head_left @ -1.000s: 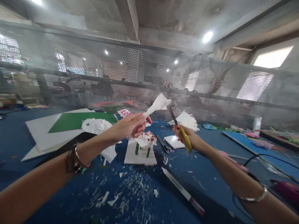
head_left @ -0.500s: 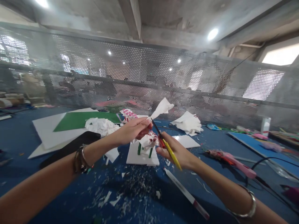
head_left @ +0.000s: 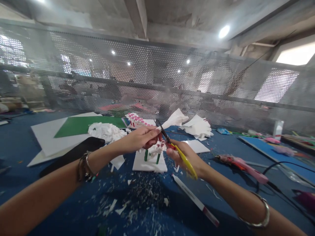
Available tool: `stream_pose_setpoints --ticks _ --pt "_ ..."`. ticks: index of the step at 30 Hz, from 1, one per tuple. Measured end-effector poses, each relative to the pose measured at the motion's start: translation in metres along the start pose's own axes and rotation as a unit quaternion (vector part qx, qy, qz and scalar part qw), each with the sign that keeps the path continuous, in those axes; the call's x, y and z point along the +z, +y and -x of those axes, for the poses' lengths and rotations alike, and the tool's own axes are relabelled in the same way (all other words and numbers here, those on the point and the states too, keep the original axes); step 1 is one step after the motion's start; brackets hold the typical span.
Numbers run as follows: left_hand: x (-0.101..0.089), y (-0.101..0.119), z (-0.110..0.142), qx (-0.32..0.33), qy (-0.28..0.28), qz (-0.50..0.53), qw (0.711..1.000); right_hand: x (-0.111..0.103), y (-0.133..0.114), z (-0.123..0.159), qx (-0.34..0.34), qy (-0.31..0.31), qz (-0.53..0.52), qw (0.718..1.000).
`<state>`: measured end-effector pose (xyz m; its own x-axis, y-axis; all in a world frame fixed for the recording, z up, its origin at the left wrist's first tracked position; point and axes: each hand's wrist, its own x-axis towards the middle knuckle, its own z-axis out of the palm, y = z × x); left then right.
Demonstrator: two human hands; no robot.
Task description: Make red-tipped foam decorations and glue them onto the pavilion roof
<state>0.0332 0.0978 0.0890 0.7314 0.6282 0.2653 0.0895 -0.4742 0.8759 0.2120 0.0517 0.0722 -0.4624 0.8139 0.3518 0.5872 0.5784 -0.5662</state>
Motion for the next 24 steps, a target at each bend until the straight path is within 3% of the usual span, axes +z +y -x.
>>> stream_pose_setpoints --ticks 7,11,16,20,22,24 --pt "-0.002 0.0 0.001 -0.007 -0.004 -0.005 1.0 0.003 0.0 0.003 -0.002 0.02 0.001 1.0" --pt "-0.003 0.0 0.002 -0.003 0.027 -0.005 1.0 0.001 -0.002 0.004 -0.005 0.017 -0.014 1.0" --pt "-0.01 -0.001 0.006 0.068 0.06 -0.004 0.996 0.0 -0.007 0.008 -0.022 -0.035 -0.057 0.998" --pt "-0.014 0.001 0.01 0.189 -0.044 -0.059 0.979 0.0 -0.015 0.013 -0.037 -0.092 -0.104 0.99" --pt "-0.015 0.003 0.012 0.212 -0.085 -0.068 0.971 0.0 -0.019 0.015 -0.044 -0.104 -0.122 0.986" --pt "-0.015 0.007 0.013 0.211 -0.09 -0.064 0.971 -0.001 -0.022 0.017 -0.049 -0.109 -0.132 0.984"
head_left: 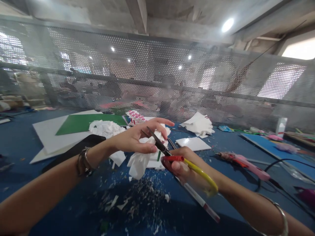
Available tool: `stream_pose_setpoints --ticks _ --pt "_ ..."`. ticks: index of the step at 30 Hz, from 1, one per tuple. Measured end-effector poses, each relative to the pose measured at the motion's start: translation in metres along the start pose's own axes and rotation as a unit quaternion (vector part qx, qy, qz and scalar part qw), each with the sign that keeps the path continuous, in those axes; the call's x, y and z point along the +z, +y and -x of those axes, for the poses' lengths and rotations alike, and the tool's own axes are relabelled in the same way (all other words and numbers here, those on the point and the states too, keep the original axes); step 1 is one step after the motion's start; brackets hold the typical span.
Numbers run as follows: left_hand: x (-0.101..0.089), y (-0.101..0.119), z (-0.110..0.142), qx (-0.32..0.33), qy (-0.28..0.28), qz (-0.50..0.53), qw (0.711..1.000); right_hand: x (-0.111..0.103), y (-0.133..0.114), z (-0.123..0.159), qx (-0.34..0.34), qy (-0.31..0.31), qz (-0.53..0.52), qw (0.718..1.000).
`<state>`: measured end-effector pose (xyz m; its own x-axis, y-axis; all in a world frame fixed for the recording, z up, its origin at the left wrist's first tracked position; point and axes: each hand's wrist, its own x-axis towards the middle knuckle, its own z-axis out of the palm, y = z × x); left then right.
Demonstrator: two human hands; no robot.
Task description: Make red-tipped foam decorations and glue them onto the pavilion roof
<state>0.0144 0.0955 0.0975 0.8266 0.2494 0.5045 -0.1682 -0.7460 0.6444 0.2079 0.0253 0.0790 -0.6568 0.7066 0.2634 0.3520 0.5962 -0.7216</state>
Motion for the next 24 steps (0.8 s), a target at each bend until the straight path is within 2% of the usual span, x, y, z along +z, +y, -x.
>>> stream_pose_setpoints --ticks 10,17,24 --pt "-0.002 0.013 -0.002 -0.048 -0.051 -0.049 0.996 -0.004 -0.002 0.003 0.003 0.007 0.012 1.0" --pt "-0.005 0.013 -0.001 -0.039 -0.077 -0.048 0.995 -0.003 -0.004 0.004 0.002 0.015 0.029 0.999" --pt "-0.007 0.016 -0.001 -0.039 -0.085 -0.092 0.991 -0.002 -0.007 0.005 -0.006 0.021 0.032 0.999"
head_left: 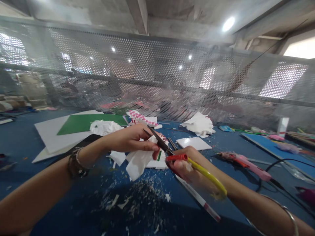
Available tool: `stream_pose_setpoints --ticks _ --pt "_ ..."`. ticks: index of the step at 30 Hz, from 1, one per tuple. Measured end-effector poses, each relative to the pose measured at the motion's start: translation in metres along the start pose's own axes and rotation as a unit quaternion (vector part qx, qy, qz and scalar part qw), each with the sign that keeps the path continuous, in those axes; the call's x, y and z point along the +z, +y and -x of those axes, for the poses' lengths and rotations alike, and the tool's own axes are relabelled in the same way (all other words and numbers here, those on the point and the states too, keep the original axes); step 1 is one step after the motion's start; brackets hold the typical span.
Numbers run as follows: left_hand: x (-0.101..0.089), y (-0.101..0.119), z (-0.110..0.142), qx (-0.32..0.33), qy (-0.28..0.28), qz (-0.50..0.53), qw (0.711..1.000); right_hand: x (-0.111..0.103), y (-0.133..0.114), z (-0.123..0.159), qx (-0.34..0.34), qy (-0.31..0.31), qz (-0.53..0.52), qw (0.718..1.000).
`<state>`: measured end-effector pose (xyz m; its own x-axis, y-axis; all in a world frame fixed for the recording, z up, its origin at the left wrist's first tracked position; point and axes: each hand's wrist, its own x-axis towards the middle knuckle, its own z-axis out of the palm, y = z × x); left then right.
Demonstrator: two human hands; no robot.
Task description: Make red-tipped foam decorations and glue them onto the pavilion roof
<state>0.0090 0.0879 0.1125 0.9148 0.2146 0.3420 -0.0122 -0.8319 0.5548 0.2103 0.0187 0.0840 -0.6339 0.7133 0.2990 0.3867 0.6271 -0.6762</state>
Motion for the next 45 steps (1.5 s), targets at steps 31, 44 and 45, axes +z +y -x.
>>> stream_pose_setpoints --ticks 31,44,45 --pt "-0.029 -0.007 0.02 -0.136 -0.027 -0.061 0.988 -0.083 0.109 -0.077 0.311 0.004 0.385 0.869" --pt "-0.017 -0.018 0.012 -0.13 0.012 0.059 0.99 -0.019 0.024 -0.06 0.04 -0.073 0.058 0.995" --pt "-0.016 -0.017 0.012 -0.125 0.009 0.07 0.99 -0.012 0.02 -0.057 0.036 -0.063 0.045 0.996"
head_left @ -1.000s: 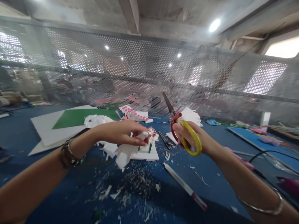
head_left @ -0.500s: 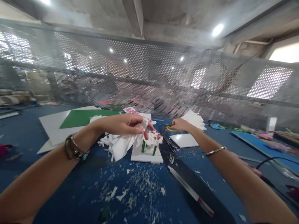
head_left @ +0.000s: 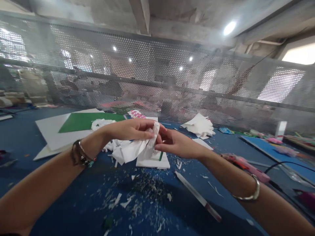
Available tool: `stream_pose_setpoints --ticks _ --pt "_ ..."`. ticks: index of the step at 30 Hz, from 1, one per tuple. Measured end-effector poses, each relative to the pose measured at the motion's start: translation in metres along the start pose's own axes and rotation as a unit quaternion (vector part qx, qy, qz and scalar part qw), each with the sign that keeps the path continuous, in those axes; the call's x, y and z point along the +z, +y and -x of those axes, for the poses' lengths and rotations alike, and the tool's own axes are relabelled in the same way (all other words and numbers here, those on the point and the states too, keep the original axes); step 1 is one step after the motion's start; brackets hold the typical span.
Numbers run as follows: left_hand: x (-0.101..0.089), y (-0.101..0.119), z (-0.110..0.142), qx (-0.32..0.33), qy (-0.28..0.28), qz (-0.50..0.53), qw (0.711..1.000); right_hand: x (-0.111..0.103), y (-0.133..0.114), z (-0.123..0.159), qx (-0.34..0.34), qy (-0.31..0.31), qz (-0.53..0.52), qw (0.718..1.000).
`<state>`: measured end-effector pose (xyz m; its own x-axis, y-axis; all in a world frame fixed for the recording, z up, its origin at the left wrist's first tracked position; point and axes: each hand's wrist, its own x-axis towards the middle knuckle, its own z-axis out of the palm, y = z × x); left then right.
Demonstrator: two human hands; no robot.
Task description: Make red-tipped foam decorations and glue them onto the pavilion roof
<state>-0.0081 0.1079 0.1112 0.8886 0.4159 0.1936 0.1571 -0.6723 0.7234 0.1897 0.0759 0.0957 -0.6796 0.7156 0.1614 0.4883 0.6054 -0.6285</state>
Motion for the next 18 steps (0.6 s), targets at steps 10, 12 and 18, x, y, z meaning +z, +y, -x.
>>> stream_pose_setpoints --ticks 10,12,18 --pt "0.003 0.009 0.01 0.005 0.078 -0.029 0.997 0.006 -0.008 0.018 0.01 0.112 -0.016 0.994" --pt "0.0 0.0 0.013 -0.034 0.116 -0.114 0.986 0.002 -0.008 0.024 0.021 0.121 -0.006 0.992" --pt "-0.008 -0.044 0.04 -0.162 0.12 -0.251 0.947 -0.006 -0.009 0.048 0.041 0.139 0.012 0.989"
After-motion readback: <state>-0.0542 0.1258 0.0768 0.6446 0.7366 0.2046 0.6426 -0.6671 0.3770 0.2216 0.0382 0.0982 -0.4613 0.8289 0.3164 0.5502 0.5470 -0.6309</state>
